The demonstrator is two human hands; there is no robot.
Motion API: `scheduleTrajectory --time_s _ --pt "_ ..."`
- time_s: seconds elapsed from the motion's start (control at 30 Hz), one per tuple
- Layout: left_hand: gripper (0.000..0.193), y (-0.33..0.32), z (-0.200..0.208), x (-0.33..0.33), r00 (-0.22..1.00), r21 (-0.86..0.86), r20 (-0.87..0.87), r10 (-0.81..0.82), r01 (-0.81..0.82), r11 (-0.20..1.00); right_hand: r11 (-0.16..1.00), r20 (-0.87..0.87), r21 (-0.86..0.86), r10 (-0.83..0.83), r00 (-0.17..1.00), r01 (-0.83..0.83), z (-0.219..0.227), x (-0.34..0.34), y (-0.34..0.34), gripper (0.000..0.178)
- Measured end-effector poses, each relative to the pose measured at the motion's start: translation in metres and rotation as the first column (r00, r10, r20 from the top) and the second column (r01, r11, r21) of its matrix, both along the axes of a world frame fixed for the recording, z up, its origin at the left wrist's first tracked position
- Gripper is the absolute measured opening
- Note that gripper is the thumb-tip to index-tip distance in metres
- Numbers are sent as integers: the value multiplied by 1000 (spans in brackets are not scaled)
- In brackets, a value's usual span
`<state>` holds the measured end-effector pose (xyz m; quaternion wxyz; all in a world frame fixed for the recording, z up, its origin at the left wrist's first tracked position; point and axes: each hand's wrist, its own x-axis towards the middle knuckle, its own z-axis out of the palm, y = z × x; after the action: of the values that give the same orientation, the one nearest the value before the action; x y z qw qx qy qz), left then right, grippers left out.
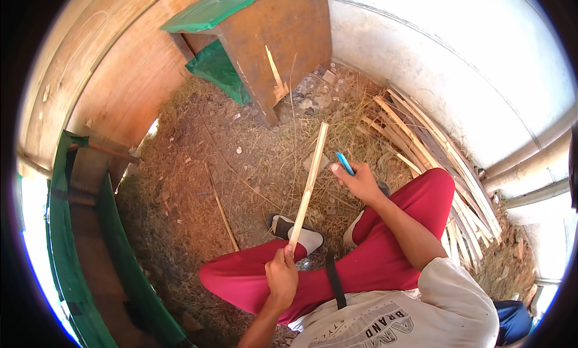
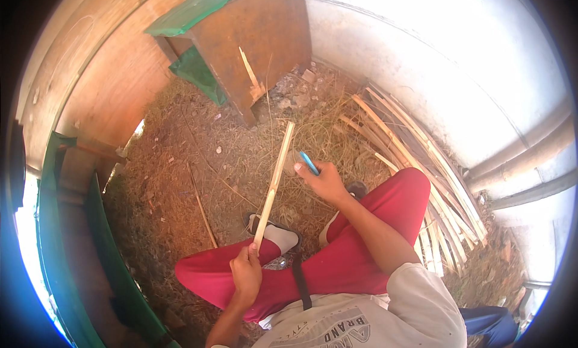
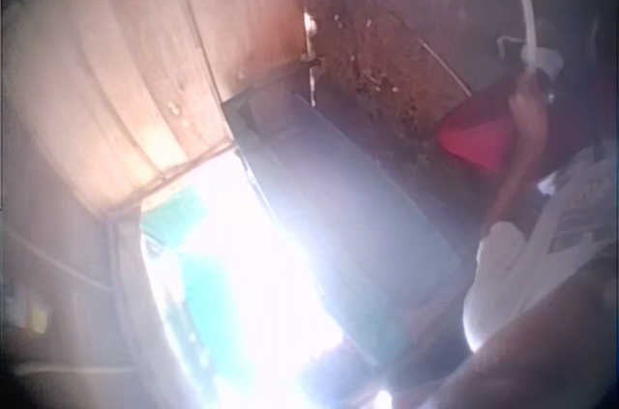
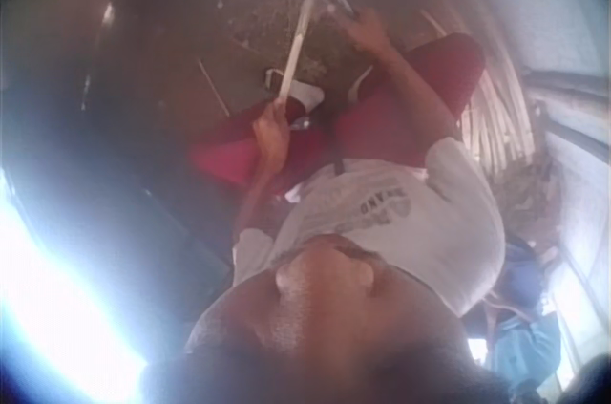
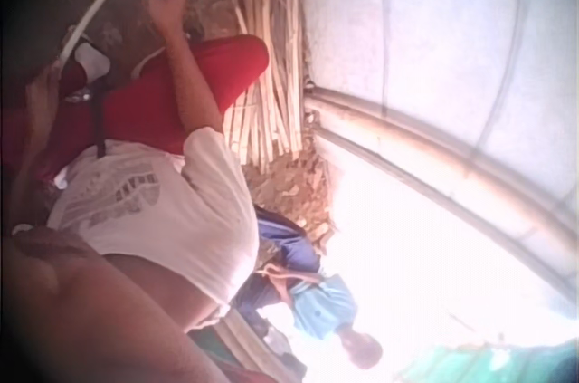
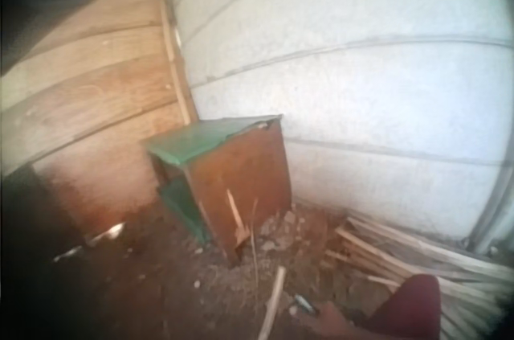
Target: The person sits on the ground and uses a utility knife to shave thin strips off a long bamboo stick. They repeatedly rotate the stick and scrape along its length, producing wood shavings that fall onto the floor.
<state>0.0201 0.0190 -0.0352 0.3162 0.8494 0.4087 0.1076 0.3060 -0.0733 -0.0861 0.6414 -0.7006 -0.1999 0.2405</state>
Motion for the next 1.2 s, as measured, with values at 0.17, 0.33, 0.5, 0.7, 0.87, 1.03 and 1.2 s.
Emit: scheduleTrajectory --time_s 0.17,0.33,0.5,0.7,0.87,1.03,1.2 --pt "46 3 -21 -8 990 -238 138 34 0 971 979 217 -199 80 973 -36 -9 5 -4 47" --pt "47 7 -2 4 951 -841 -55 304 -208 500 936 425 -349 211 880 -56 13 -17 -4 47" --pt "45 10 -9 4 955 -858 2 297 -151 491 921 501 -379 288 816 -93 5 -21 0 42" --pt "42 12 -2 0 959 -959 -39 281 -115 257 889 565 -451 354 746 -81 8 -22 2 43" --pt "41 7 5 0 954 -970 -74 291 -136 200 870 622 -493 375 687 -28 -8 -22 3 44" --pt "42 3 9 2 946 -978 -73 317 -129 162 860 618 -510 382 687 -20 -10 -24 4 50" --pt "43 -21 17 -20 956 -960 -166 242 -212 182 633 289 -762 145 946 136 -16 21 3 55"
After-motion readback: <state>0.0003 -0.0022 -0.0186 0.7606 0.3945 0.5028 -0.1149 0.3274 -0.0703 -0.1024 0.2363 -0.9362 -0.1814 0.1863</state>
